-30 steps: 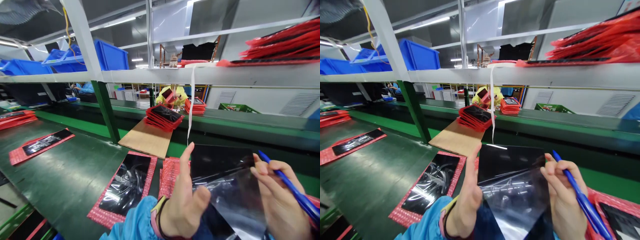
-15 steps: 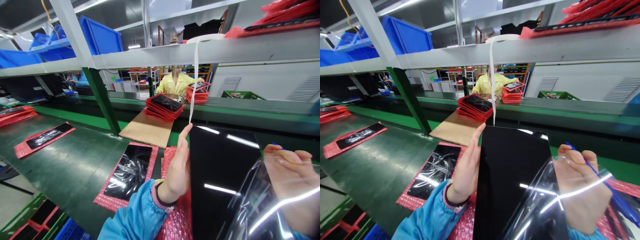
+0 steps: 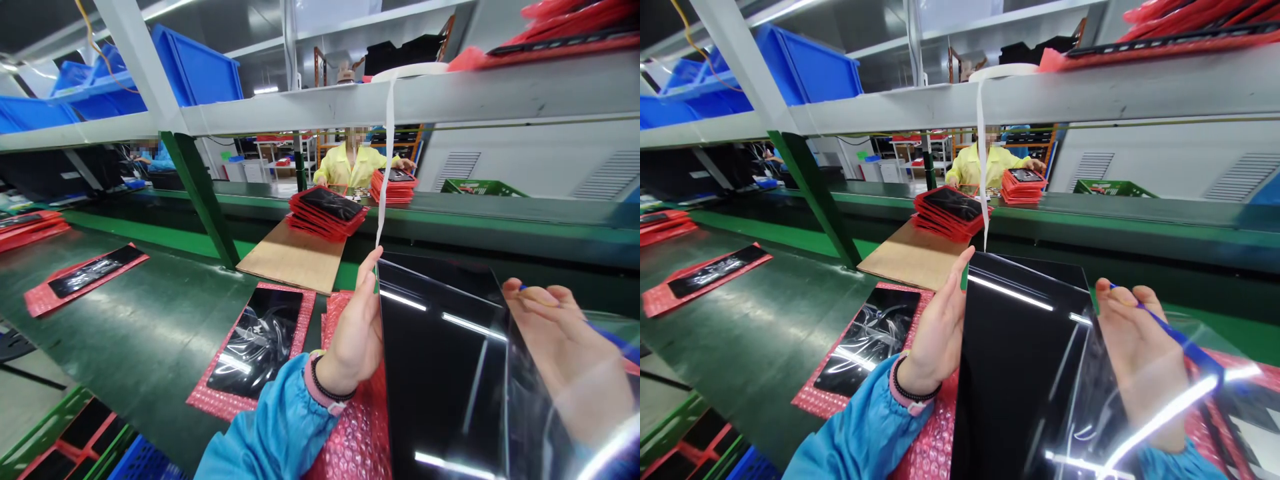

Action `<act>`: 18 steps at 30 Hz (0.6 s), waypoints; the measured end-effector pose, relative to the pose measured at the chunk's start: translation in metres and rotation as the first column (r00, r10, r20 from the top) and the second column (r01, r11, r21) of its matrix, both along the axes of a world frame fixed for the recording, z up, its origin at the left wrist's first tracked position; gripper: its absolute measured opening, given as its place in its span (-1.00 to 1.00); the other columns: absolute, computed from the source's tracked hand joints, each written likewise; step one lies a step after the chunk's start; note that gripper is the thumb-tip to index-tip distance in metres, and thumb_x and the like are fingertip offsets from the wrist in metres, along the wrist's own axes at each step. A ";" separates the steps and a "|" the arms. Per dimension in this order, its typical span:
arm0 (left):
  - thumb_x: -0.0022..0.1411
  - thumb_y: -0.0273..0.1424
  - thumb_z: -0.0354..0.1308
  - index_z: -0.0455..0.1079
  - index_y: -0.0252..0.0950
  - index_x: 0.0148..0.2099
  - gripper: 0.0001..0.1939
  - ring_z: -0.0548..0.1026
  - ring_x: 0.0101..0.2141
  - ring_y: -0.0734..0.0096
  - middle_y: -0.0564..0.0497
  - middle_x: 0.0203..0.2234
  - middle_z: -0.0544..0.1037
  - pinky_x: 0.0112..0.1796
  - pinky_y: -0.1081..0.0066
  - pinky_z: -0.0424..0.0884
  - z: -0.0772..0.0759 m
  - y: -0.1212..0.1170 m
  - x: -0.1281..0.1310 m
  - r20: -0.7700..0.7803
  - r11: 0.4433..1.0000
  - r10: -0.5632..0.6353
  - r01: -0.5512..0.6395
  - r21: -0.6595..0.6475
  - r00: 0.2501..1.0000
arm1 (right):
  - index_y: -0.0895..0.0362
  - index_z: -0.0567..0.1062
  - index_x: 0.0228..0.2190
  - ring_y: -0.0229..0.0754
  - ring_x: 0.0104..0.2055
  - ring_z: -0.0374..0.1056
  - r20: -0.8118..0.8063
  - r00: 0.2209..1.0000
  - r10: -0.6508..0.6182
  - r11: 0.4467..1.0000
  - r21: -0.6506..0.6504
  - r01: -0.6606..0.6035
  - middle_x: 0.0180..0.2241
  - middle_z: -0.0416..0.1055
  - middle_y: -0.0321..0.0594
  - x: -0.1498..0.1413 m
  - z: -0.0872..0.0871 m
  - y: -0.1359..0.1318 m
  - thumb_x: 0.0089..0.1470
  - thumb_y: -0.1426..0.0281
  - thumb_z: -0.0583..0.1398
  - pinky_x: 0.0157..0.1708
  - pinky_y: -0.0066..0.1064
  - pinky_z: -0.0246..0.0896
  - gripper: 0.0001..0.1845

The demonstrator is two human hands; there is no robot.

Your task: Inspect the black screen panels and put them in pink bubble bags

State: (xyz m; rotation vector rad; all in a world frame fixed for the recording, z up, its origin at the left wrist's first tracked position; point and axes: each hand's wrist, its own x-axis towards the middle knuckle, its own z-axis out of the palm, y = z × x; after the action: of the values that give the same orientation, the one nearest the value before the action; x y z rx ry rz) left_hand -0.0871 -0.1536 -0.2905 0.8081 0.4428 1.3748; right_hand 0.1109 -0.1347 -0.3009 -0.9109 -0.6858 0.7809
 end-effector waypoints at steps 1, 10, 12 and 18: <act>0.38 -0.26 -0.17 0.12 -0.13 0.26 -0.56 -0.04 0.29 0.41 0.19 0.26 0.14 0.26 0.34 -0.09 0.000 0.000 0.000 -0.010 1.000 0.006 -0.006 0.005 1.000 | 0.03 0.36 -0.42 -0.16 -0.14 0.38 -0.075 0.997 0.004 0.998 -0.058 -0.008 -0.46 0.28 -0.38 -0.003 0.001 -0.002 -0.39 0.54 0.27 0.27 -0.13 -0.12 -0.62; 0.37 -0.27 -0.14 0.14 -0.15 0.25 -0.57 0.02 0.27 0.42 0.17 0.25 0.17 0.24 0.37 -0.01 -0.001 -0.003 -0.002 -0.021 0.999 0.014 -0.013 0.051 1.000 | 0.01 0.43 -0.26 -0.08 0.04 0.33 0.069 0.998 -0.015 0.999 -0.028 0.017 -0.29 0.47 -0.34 -0.010 0.001 -0.011 -0.41 0.46 0.42 0.26 -0.04 -0.12 -0.45; 0.32 -0.28 -0.02 0.09 -0.08 0.27 -0.51 0.11 0.24 0.28 0.15 0.24 0.20 0.21 0.25 0.08 -0.001 -0.004 -0.003 -0.044 0.998 -0.029 0.031 0.047 0.999 | 0.00 0.42 -0.23 -0.02 0.10 0.29 0.129 0.992 0.006 0.999 -0.046 0.000 -0.14 0.50 -0.26 -0.013 0.002 -0.011 -0.40 0.44 0.42 0.25 0.03 -0.17 -0.42; 0.05 -0.53 0.22 -0.13 0.00 0.35 -0.08 0.38 0.07 0.14 0.03 0.08 0.41 0.09 0.13 0.28 -0.008 -0.001 -0.007 -0.208 0.990 -0.045 0.071 0.120 0.977 | 0.02 0.38 -0.19 -0.03 0.16 0.24 0.184 0.983 0.010 0.997 0.072 -0.023 0.06 0.40 -0.16 -0.023 0.002 -0.016 -0.31 0.45 0.38 0.24 -0.03 -0.13 -0.45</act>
State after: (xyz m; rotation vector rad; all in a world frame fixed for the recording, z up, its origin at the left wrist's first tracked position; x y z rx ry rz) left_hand -0.0944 -0.1548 -0.2984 1.0659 0.4908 1.2802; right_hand 0.0882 -0.1504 -0.2984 -0.9177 -0.8800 0.6866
